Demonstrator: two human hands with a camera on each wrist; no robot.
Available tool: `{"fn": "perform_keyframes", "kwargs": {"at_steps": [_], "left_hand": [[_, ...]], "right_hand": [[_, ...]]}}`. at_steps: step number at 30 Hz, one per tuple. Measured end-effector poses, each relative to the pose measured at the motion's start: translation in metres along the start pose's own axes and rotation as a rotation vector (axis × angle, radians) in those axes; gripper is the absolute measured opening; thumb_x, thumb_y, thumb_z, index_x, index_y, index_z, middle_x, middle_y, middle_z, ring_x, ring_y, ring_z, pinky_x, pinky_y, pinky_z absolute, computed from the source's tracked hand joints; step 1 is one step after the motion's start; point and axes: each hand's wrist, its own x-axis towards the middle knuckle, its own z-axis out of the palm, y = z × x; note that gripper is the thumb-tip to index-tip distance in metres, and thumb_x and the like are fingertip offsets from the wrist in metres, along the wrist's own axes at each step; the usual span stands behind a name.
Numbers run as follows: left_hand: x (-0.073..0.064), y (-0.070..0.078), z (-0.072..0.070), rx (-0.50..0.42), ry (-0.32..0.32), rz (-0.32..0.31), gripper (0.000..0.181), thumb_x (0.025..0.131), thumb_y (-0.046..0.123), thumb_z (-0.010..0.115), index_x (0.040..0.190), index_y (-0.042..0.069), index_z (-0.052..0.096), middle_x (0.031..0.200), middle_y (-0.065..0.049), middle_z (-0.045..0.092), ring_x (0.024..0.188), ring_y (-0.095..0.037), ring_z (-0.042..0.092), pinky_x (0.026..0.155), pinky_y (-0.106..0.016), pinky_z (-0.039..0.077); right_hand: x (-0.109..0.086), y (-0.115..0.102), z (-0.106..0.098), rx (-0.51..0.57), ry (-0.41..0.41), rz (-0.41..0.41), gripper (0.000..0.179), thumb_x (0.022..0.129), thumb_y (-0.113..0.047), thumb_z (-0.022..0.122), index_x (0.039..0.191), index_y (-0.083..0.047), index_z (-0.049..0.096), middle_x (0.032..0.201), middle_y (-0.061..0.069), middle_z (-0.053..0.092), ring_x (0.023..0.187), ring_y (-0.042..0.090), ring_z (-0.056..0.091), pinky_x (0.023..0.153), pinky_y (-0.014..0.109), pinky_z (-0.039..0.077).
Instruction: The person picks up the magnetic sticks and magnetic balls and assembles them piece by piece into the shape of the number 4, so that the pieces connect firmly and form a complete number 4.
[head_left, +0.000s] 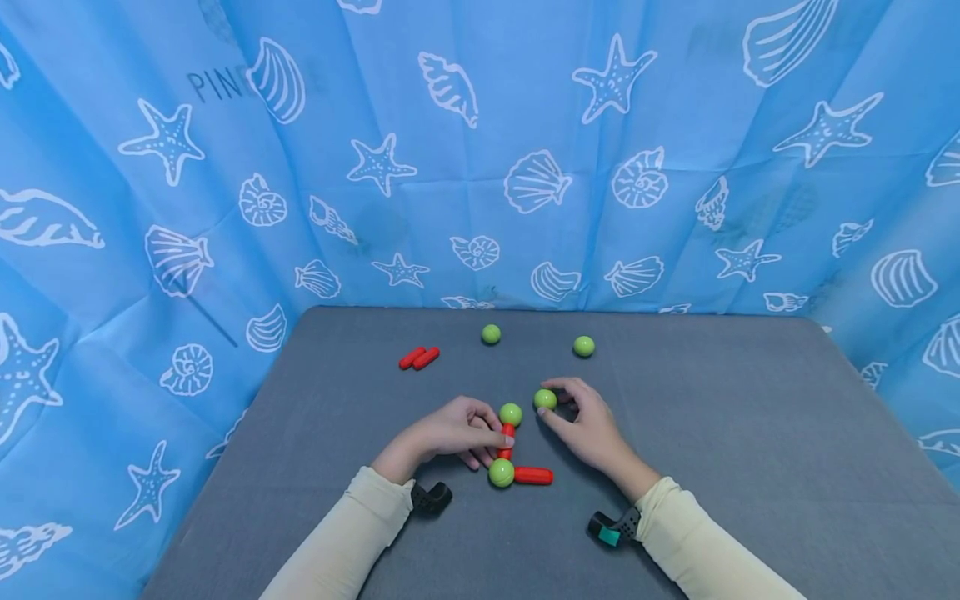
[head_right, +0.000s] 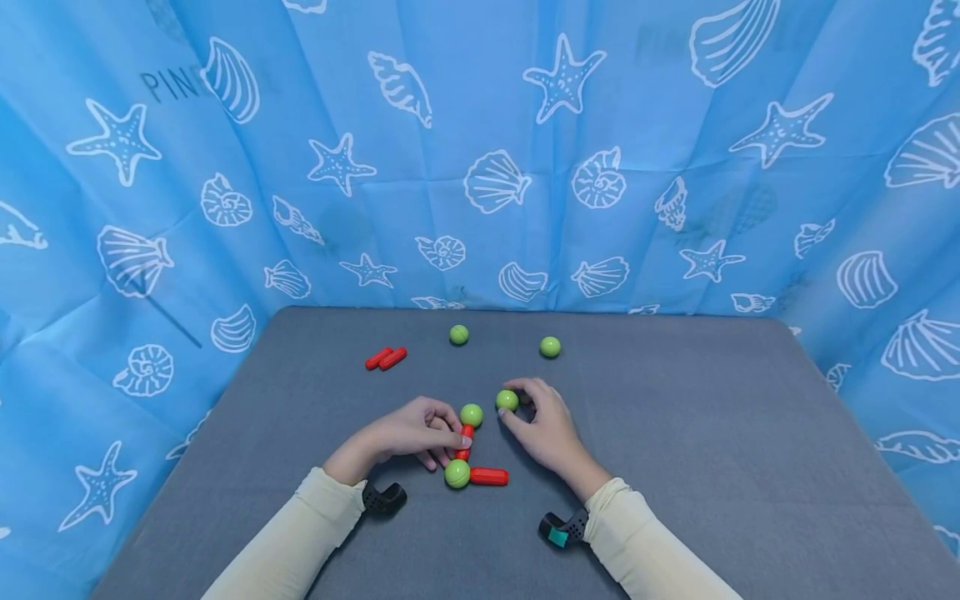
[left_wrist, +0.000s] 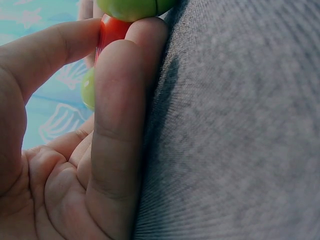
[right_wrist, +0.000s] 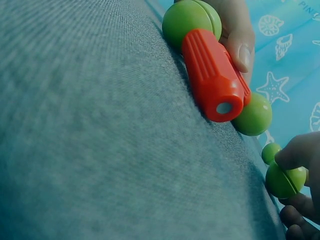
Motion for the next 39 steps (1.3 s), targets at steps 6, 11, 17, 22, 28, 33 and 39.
{"fn": "perform_keyframes", "kwargs": {"at_steps": [6,11,17,22,28,33,39], "left_hand": [[0.000,-0.001,0.000,0.005,-0.002,0.010,0.028,0.093,0.032,0.083,0.105,0.009,0.072,0.087,-0.005,0.079,0.071,-0.012,0.074,0.061,-0.028,0.061],[0.000,-0.002,-0.001,0.003,-0.004,0.018,0.027,0.093,0.031,0.082,0.106,0.009,0.072,0.087,-0.005,0.079,0.071,-0.013,0.074,0.061,-0.028,0.061],[0.000,-0.002,-0.001,0.001,-0.004,0.016,0.028,0.093,0.031,0.083,0.106,0.008,0.072,0.089,-0.007,0.080,0.072,-0.013,0.075,0.062,-0.029,0.062],[-0.001,-0.001,-0.002,0.020,-0.008,0.012,0.035,0.090,0.037,0.086,0.107,0.010,0.072,0.093,-0.008,0.081,0.077,-0.017,0.077,0.067,-0.033,0.064],[-0.004,-0.001,-0.003,0.042,-0.041,0.039,0.040,0.084,0.028,0.092,0.112,0.010,0.070,0.091,-0.007,0.081,0.078,-0.015,0.074,0.074,-0.035,0.063],[-0.005,0.000,-0.005,0.037,-0.086,0.052,0.042,0.083,0.021,0.092,0.117,0.010,0.068,0.092,-0.007,0.081,0.078,-0.013,0.072,0.076,-0.031,0.060],[-0.005,0.000,-0.006,0.033,-0.098,0.052,0.043,0.084,0.023,0.091,0.117,0.010,0.068,0.090,-0.006,0.080,0.078,-0.013,0.071,0.078,-0.032,0.060]], "right_hand": [[-0.001,-0.001,0.000,0.011,-0.001,0.008,0.037,0.094,-0.017,0.080,0.129,-0.010,0.071,0.119,0.005,0.071,0.102,0.020,0.063,0.090,0.037,0.051],[-0.001,-0.001,-0.002,0.057,-0.017,0.030,0.035,0.095,-0.018,0.080,0.128,-0.009,0.072,0.117,0.006,0.070,0.095,0.018,0.062,0.083,0.029,0.051],[0.000,0.003,-0.009,0.133,-0.077,0.056,0.030,0.097,-0.023,0.079,0.124,-0.011,0.073,0.107,0.006,0.071,0.087,0.015,0.059,0.076,0.025,0.050],[0.000,0.002,-0.012,0.143,-0.089,0.057,0.028,0.097,-0.024,0.079,0.122,-0.012,0.074,0.104,0.005,0.072,0.085,0.013,0.059,0.075,0.025,0.050],[0.001,0.001,-0.012,0.159,-0.096,0.051,0.028,0.097,-0.023,0.079,0.122,-0.012,0.074,0.102,0.005,0.071,0.085,0.014,0.059,0.075,0.025,0.050],[0.001,0.001,-0.013,0.158,-0.102,0.048,0.028,0.097,-0.024,0.079,0.122,-0.012,0.074,0.103,0.005,0.071,0.086,0.014,0.059,0.075,0.025,0.050],[0.000,0.002,-0.012,0.162,-0.101,0.052,0.027,0.097,-0.023,0.079,0.122,-0.013,0.074,0.103,0.005,0.070,0.085,0.015,0.059,0.075,0.025,0.050]]}}
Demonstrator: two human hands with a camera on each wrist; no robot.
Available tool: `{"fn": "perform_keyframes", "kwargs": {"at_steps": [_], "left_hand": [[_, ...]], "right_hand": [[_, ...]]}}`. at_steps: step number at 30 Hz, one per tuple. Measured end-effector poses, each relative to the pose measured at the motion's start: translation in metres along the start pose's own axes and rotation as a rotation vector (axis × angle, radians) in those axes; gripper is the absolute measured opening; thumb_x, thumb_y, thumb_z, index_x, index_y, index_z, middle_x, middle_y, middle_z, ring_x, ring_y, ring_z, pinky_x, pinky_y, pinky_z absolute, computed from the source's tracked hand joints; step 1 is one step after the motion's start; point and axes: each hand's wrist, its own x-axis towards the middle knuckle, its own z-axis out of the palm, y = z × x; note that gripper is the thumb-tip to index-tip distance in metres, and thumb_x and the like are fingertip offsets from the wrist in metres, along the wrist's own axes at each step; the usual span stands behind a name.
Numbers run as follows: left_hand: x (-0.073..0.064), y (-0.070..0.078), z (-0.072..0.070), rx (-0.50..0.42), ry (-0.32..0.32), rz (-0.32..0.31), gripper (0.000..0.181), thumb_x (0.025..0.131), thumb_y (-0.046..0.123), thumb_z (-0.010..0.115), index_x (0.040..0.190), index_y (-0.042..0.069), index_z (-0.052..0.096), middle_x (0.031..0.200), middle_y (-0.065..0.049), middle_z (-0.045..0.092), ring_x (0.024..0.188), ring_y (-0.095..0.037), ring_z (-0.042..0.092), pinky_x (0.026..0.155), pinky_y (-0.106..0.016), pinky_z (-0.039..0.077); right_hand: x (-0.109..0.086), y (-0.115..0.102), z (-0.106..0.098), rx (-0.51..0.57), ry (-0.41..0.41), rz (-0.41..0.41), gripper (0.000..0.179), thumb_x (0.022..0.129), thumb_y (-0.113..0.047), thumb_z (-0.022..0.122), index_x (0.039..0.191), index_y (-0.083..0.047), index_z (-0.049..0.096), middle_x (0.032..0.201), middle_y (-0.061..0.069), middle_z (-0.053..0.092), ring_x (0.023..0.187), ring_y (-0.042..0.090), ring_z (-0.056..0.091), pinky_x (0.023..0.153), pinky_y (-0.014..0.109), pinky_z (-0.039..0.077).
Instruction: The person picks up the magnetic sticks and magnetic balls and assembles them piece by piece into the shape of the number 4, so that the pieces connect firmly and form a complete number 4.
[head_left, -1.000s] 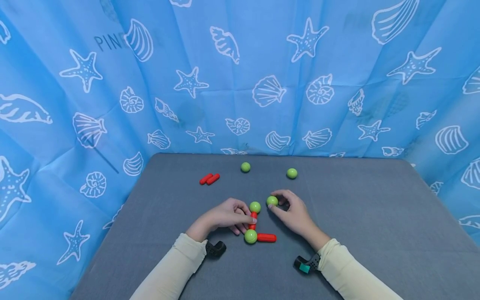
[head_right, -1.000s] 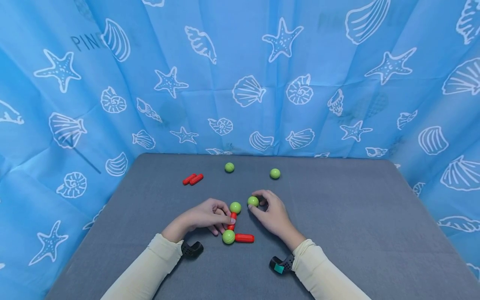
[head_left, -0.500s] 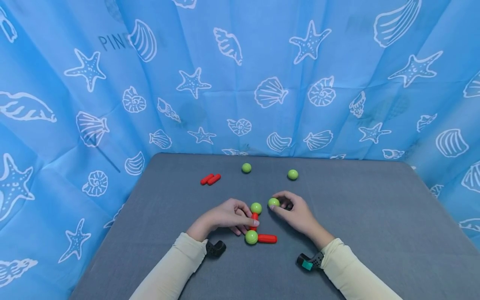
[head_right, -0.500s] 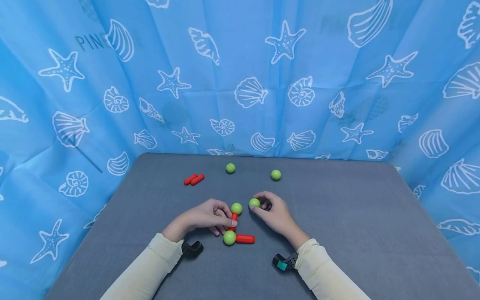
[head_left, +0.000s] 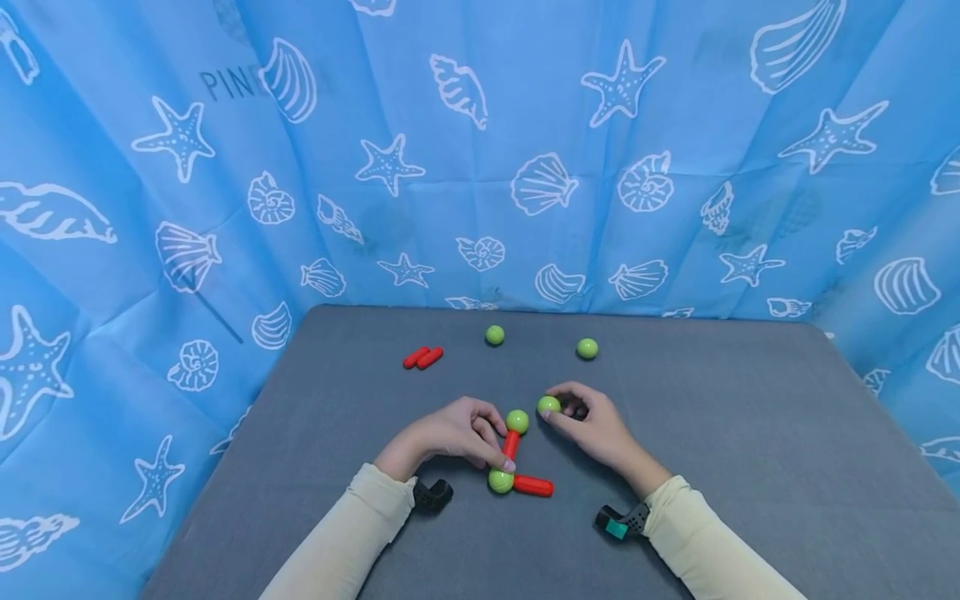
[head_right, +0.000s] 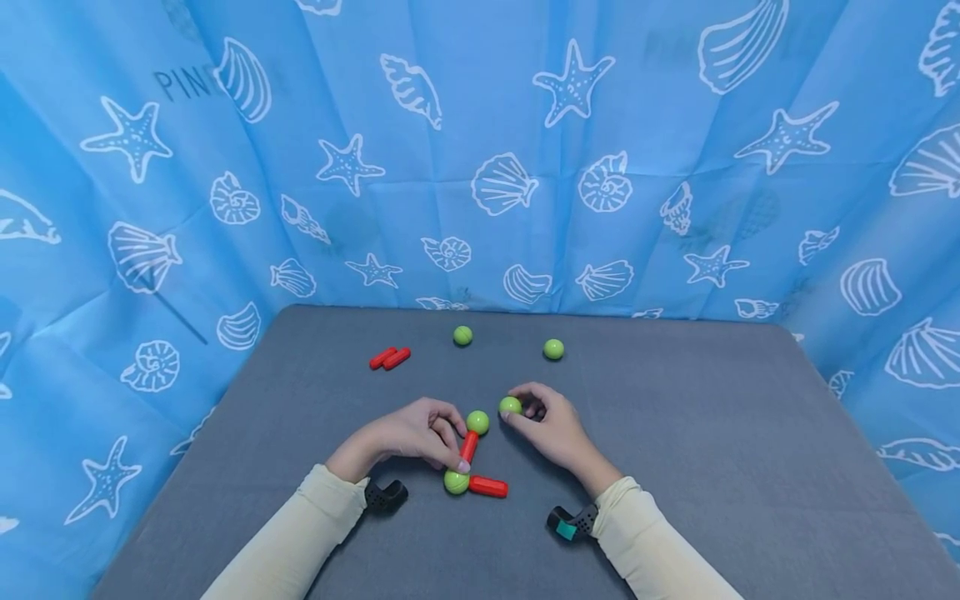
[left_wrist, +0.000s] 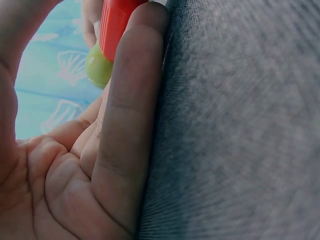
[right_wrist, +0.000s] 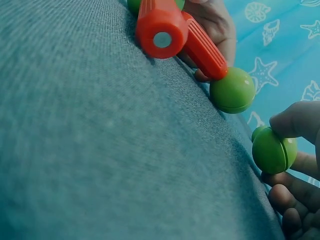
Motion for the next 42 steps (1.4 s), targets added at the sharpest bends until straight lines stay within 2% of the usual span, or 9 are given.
{"fn": "perform_keyframes", "kwargs": {"at_steps": [8,12,15,18,22,26,29,36,42], "left_hand": [[-0.006,-0.002,0.000,-0.012,0.049,0.004,0.041,0.083,0.018,0.091,0.115,0.009,0.069,0.087,-0.006,0.079,0.075,-0.012,0.072,0.078,-0.032,0.062],[-0.002,-0.002,0.001,-0.005,0.040,0.022,0.042,0.083,0.020,0.091,0.117,0.009,0.068,0.090,-0.006,0.080,0.077,-0.012,0.072,0.080,-0.033,0.062],[0.002,-0.002,0.002,-0.009,0.032,0.017,0.042,0.083,0.020,0.091,0.117,0.009,0.069,0.089,-0.006,0.080,0.078,-0.012,0.072,0.080,-0.032,0.062],[0.004,0.000,0.002,-0.012,0.025,0.005,0.042,0.082,0.020,0.091,0.116,0.010,0.069,0.086,-0.004,0.078,0.077,-0.011,0.070,0.079,-0.031,0.060],[0.005,0.000,0.001,-0.012,0.021,0.003,0.045,0.081,0.023,0.092,0.117,0.010,0.068,0.084,-0.003,0.077,0.076,-0.010,0.068,0.079,-0.030,0.058],[0.003,-0.001,0.000,-0.019,0.031,0.012,0.046,0.081,0.021,0.092,0.118,0.009,0.067,0.087,-0.004,0.079,0.077,-0.011,0.070,0.082,-0.031,0.059],[0.002,-0.003,-0.001,-0.018,0.028,0.013,0.046,0.081,0.020,0.091,0.118,0.009,0.067,0.089,-0.005,0.080,0.078,-0.011,0.071,0.084,-0.031,0.059],[0.003,-0.002,-0.002,-0.024,0.002,0.009,0.046,0.082,0.019,0.091,0.120,0.008,0.067,0.091,-0.006,0.080,0.080,-0.010,0.072,0.083,-0.030,0.059],[0.002,-0.002,-0.004,-0.032,0.003,0.007,0.046,0.082,0.018,0.090,0.121,0.008,0.067,0.092,-0.005,0.080,0.080,-0.010,0.072,0.083,-0.030,0.059]], "right_hand": [[-0.005,-0.003,0.001,0.040,-0.046,-0.004,0.028,0.098,-0.024,0.078,0.123,-0.012,0.074,0.092,0.007,0.067,0.075,0.013,0.058,0.065,0.025,0.051],[-0.019,-0.007,-0.006,0.067,-0.079,-0.025,0.024,0.098,-0.019,0.077,0.121,-0.010,0.073,0.086,0.005,0.062,0.068,0.011,0.054,0.058,0.026,0.047],[-0.033,-0.007,-0.012,0.083,-0.129,-0.038,0.023,0.098,-0.017,0.076,0.120,-0.009,0.073,0.086,0.003,0.062,0.069,0.009,0.054,0.058,0.026,0.046],[-0.046,-0.006,-0.015,0.106,-0.182,-0.083,0.021,0.097,-0.014,0.077,0.117,-0.009,0.073,0.088,0.002,0.063,0.070,0.010,0.054,0.060,0.026,0.047],[-0.057,-0.003,-0.014,0.133,-0.257,-0.193,0.019,0.093,-0.008,0.079,0.109,-0.013,0.072,0.092,0.002,0.066,0.074,0.018,0.055,0.064,0.030,0.048],[-0.058,-0.003,-0.012,0.136,-0.325,-0.281,0.022,0.088,-0.009,0.083,0.104,-0.019,0.071,0.092,0.001,0.067,0.076,0.020,0.055,0.070,0.032,0.048],[-0.058,-0.004,-0.012,0.117,-0.351,-0.311,0.024,0.085,-0.014,0.086,0.100,-0.023,0.071,0.089,-0.002,0.066,0.077,0.018,0.055,0.071,0.032,0.047],[-0.059,-0.005,-0.013,0.021,-0.354,-0.319,0.026,0.081,-0.026,0.090,0.096,-0.032,0.070,0.087,-0.012,0.066,0.079,0.012,0.057,0.077,0.034,0.041],[-0.057,-0.002,-0.010,0.016,-0.348,-0.353,0.027,0.081,-0.026,0.091,0.098,-0.031,0.071,0.090,-0.011,0.069,0.080,0.012,0.059,0.077,0.037,0.041]]}}
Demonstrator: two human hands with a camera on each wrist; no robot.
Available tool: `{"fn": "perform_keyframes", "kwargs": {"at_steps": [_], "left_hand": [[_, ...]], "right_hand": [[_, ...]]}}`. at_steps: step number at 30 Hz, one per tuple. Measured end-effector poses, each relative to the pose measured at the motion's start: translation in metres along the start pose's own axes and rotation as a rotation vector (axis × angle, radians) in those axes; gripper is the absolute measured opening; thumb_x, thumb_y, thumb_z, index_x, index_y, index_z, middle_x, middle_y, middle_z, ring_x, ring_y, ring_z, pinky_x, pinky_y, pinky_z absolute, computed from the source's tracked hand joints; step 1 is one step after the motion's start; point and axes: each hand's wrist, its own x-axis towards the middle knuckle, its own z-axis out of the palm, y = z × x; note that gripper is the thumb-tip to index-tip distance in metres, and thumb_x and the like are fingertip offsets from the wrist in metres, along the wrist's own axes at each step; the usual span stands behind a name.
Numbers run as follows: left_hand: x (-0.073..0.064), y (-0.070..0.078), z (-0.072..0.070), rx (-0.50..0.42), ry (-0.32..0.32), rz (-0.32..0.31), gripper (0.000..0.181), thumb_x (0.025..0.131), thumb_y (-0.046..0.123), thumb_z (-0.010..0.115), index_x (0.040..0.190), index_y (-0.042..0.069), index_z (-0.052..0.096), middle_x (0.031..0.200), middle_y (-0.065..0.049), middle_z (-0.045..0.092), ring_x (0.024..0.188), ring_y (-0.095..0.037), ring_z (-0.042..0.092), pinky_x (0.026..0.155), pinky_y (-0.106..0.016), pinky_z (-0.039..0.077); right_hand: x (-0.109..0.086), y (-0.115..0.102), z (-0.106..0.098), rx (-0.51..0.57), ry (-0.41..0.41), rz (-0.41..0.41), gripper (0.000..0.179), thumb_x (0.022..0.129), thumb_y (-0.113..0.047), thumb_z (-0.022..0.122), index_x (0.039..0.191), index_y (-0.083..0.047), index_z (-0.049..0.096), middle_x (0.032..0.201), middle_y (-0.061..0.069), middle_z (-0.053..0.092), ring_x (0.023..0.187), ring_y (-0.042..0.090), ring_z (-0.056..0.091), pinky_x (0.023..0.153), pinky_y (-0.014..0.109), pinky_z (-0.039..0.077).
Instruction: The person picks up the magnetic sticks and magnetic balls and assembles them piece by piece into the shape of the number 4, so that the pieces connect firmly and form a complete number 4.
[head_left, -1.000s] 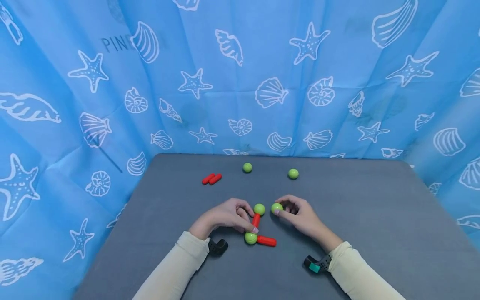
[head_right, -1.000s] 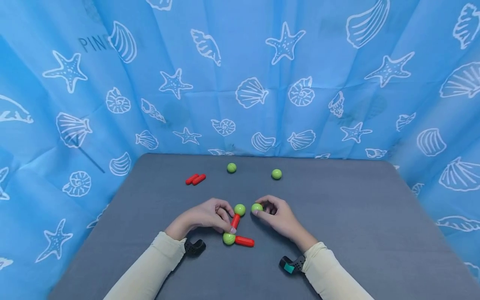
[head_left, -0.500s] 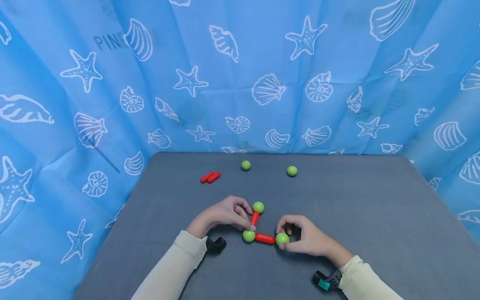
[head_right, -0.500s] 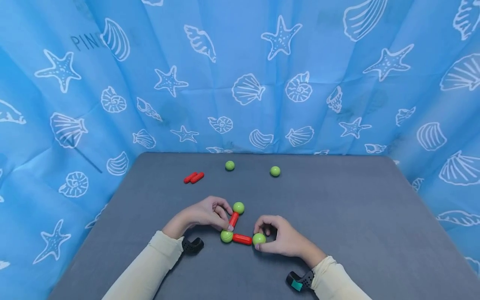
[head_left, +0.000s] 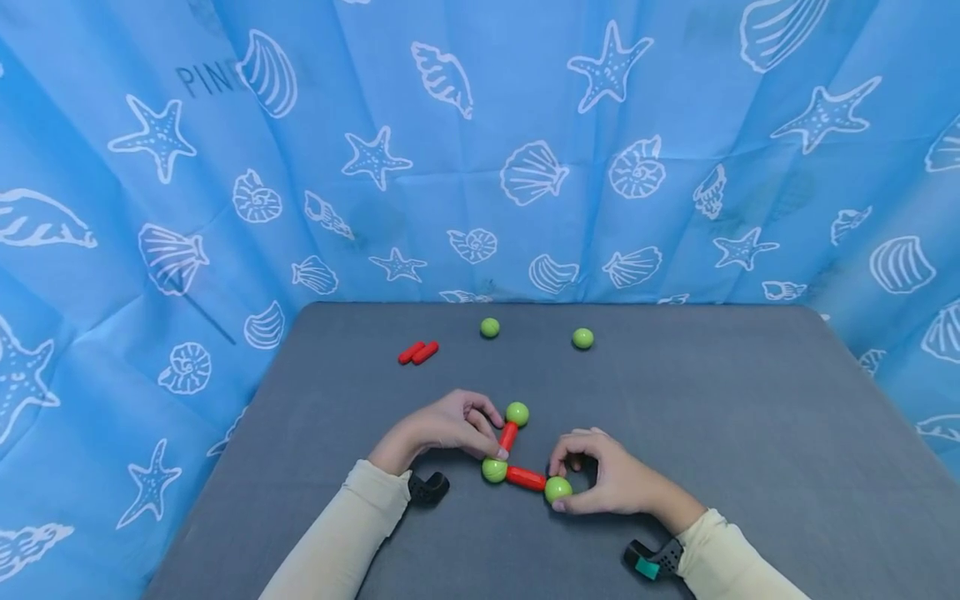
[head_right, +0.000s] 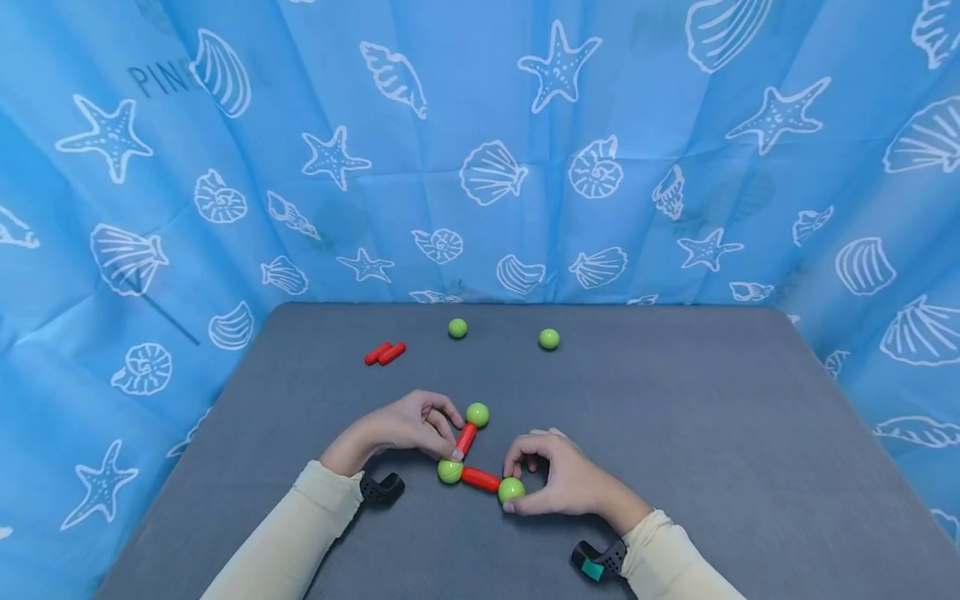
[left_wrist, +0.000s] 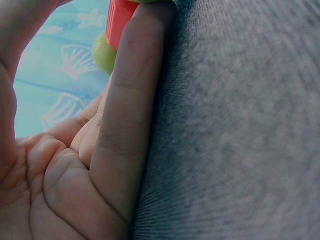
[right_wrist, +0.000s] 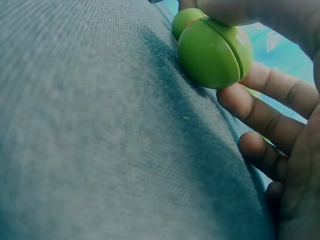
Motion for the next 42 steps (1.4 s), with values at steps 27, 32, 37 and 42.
{"fn": "perform_keyframes", "kwargs": {"at_steps": [27,32,37,42], "left_hand": [[0.0012,-0.0005,0.0021,-0.040,0.038,-0.025,0.035,0.089,0.018,0.086,0.116,0.006,0.068,0.091,-0.007,0.080,0.083,-0.014,0.076,0.080,-0.038,0.065],[0.0026,-0.0005,0.0025,-0.033,0.062,-0.040,0.036,0.089,0.027,0.088,0.112,0.007,0.070,0.096,-0.010,0.082,0.083,-0.018,0.078,0.079,-0.038,0.066],[0.0036,-0.0019,0.0025,-0.049,0.074,-0.041,0.034,0.091,0.027,0.086,0.111,0.006,0.070,0.099,-0.011,0.082,0.080,-0.017,0.078,0.077,-0.036,0.065],[0.0029,-0.0029,0.0021,-0.061,0.077,-0.038,0.033,0.091,0.025,0.086,0.112,0.005,0.070,0.097,-0.012,0.081,0.078,-0.016,0.078,0.077,-0.036,0.066]], "right_hand": [[0.0034,-0.0016,0.0003,0.111,0.106,0.098,0.010,0.097,-0.010,0.077,0.105,-0.015,0.074,0.100,0.002,0.071,0.081,0.015,0.059,0.072,0.031,0.051],[0.0036,-0.0019,0.0000,0.100,0.156,0.148,0.008,0.098,-0.009,0.075,0.106,-0.013,0.074,0.101,0.002,0.071,0.083,0.013,0.061,0.073,0.028,0.051],[0.0036,-0.0009,0.0009,0.085,0.206,0.151,0.012,0.097,-0.012,0.078,0.108,-0.013,0.074,0.102,0.002,0.070,0.084,0.015,0.061,0.072,0.029,0.050],[0.0027,0.0019,0.0010,0.069,0.174,0.122,0.025,0.091,-0.015,0.085,0.112,-0.015,0.073,0.108,0.001,0.070,0.089,0.016,0.062,0.076,0.031,0.051]]}}
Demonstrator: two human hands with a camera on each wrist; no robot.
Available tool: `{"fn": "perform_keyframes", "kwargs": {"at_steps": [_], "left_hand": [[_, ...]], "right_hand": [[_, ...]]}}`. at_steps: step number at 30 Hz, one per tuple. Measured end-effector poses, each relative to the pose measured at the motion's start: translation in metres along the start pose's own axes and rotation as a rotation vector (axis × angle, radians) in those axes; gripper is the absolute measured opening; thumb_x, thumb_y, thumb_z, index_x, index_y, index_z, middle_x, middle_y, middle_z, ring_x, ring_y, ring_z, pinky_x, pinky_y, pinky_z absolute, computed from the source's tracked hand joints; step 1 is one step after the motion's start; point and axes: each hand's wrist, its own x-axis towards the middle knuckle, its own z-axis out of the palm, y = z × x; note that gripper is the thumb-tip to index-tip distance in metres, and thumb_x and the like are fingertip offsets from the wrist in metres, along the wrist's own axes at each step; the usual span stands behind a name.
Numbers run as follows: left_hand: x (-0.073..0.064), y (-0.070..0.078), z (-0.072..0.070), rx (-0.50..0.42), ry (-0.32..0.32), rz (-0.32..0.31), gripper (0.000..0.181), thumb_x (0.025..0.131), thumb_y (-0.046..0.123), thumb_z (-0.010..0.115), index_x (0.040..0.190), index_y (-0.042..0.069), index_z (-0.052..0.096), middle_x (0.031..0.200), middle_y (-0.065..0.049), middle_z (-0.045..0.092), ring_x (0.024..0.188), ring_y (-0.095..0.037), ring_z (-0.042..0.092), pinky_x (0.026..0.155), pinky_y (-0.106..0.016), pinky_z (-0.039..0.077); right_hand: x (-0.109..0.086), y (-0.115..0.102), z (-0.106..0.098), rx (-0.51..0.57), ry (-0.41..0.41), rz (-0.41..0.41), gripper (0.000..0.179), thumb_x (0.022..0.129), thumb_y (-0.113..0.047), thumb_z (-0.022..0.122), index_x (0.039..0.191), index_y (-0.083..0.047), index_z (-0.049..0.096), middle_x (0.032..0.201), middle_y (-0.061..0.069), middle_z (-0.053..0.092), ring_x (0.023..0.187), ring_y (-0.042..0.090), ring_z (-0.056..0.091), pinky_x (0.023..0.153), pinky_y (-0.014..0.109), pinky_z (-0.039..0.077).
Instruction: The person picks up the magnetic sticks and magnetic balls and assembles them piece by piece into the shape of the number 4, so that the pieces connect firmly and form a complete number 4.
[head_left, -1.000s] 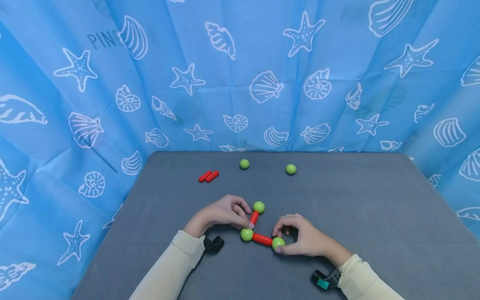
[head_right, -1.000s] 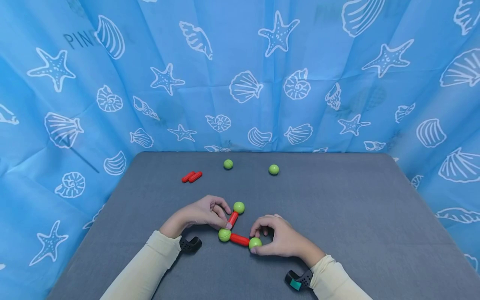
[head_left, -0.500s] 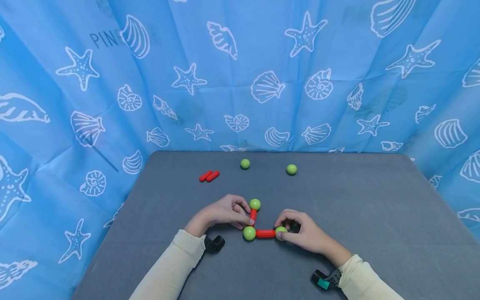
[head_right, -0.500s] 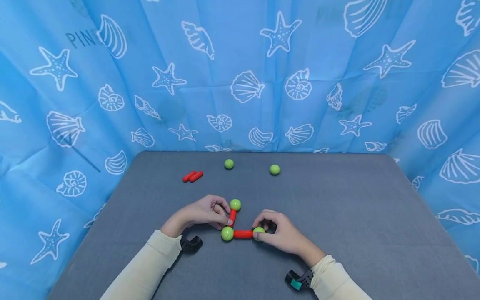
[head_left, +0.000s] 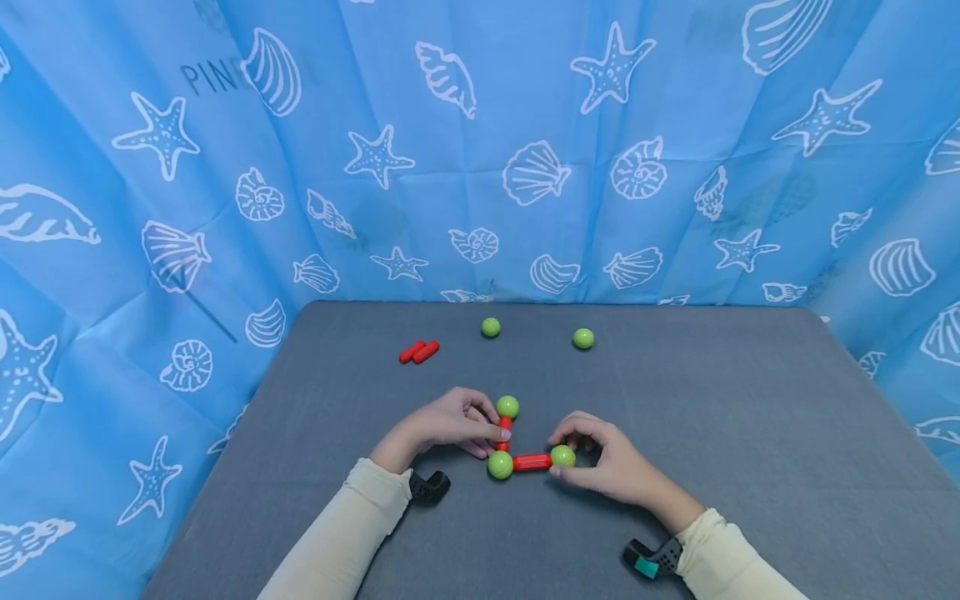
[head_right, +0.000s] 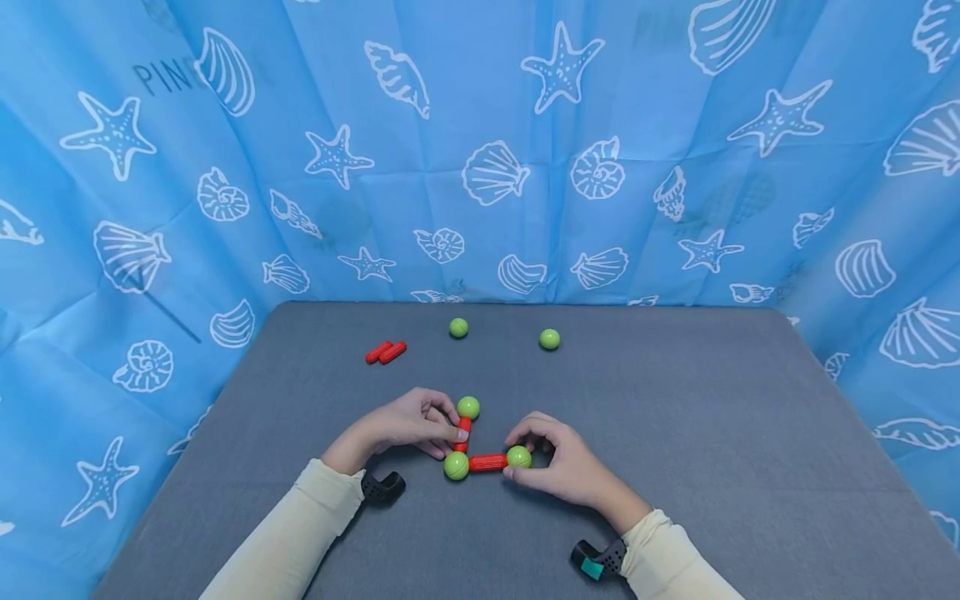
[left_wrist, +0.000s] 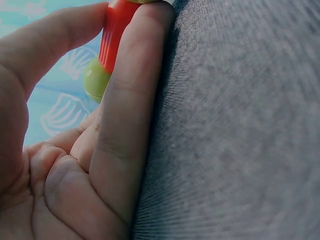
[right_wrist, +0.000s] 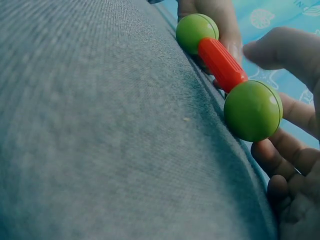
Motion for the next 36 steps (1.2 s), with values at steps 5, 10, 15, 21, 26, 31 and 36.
{"fn": "perform_keyframes", "kwargs": {"at_steps": [5,10,15,21,26,31,36], "left_hand": [[0.000,0.000,-0.001,-0.005,0.004,-0.001,0.034,0.090,0.025,0.087,0.113,0.006,0.070,0.099,-0.012,0.081,0.078,-0.017,0.078,0.078,-0.037,0.066],[0.000,0.000,-0.003,-0.007,0.033,-0.011,0.035,0.090,0.026,0.087,0.112,0.006,0.070,0.099,-0.012,0.081,0.077,-0.017,0.078,0.077,-0.036,0.066],[0.000,-0.002,-0.005,-0.027,0.057,-0.005,0.034,0.090,0.025,0.086,0.112,0.005,0.070,0.099,-0.012,0.081,0.077,-0.017,0.078,0.077,-0.036,0.066],[0.000,-0.006,-0.009,-0.045,0.120,0.011,0.033,0.092,0.023,0.084,0.114,0.004,0.068,0.098,-0.012,0.080,0.079,-0.019,0.078,0.078,-0.037,0.066],[0.001,-0.005,-0.012,-0.039,0.169,0.005,0.031,0.093,0.023,0.082,0.113,0.004,0.069,0.099,-0.010,0.080,0.081,-0.019,0.078,0.079,-0.036,0.066],[0.002,-0.003,-0.012,-0.041,0.158,0.002,0.029,0.094,0.022,0.081,0.113,0.005,0.069,0.100,-0.009,0.080,0.082,-0.019,0.079,0.079,-0.036,0.065],[0.003,-0.003,-0.012,-0.045,0.150,0.003,0.029,0.093,0.022,0.081,0.113,0.005,0.068,0.099,-0.009,0.080,0.082,-0.019,0.078,0.079,-0.036,0.066]], "right_hand": [[0.000,0.003,-0.001,-0.012,-0.016,-0.016,0.030,0.089,-0.012,0.086,0.116,-0.016,0.072,0.112,0.001,0.069,0.092,0.015,0.062,0.077,0.031,0.051],[0.001,0.002,0.001,-0.049,0.007,0.011,0.030,0.090,-0.014,0.086,0.116,-0.015,0.073,0.112,-0.001,0.070,0.092,0.013,0.063,0.078,0.030,0.051],[0.002,-0.001,0.002,-0.067,0.048,0.036,0.031,0.090,-0.015,0.086,0.118,-0.013,0.073,0.113,0.000,0.070,0.093,0.014,0.063,0.077,0.029,0.050],[0.003,-0.003,0.002,-0.061,0.080,0.090,0.030,0.093,-0.016,0.083,0.121,-0.012,0.072,0.115,0.001,0.069,0.096,0.020,0.063,0.078,0.028,0.051],[0.004,-0.003,0.001,-0.058,0.079,0.126,0.030,0.096,-0.017,0.081,0.123,-0.012,0.071,0.115,0.002,0.069,0.096,0.021,0.062,0.078,0.026,0.051],[0.003,-0.004,0.000,-0.054,0.077,0.128,0.029,0.096,-0.016,0.080,0.123,-0.012,0.071,0.113,0.002,0.068,0.094,0.021,0.062,0.078,0.026,0.051],[0.002,-0.003,0.000,-0.053,0.077,0.118,0.028,0.096,-0.016,0.080,0.122,-0.014,0.072,0.109,0.002,0.069,0.092,0.021,0.062,0.077,0.027,0.051]]}}
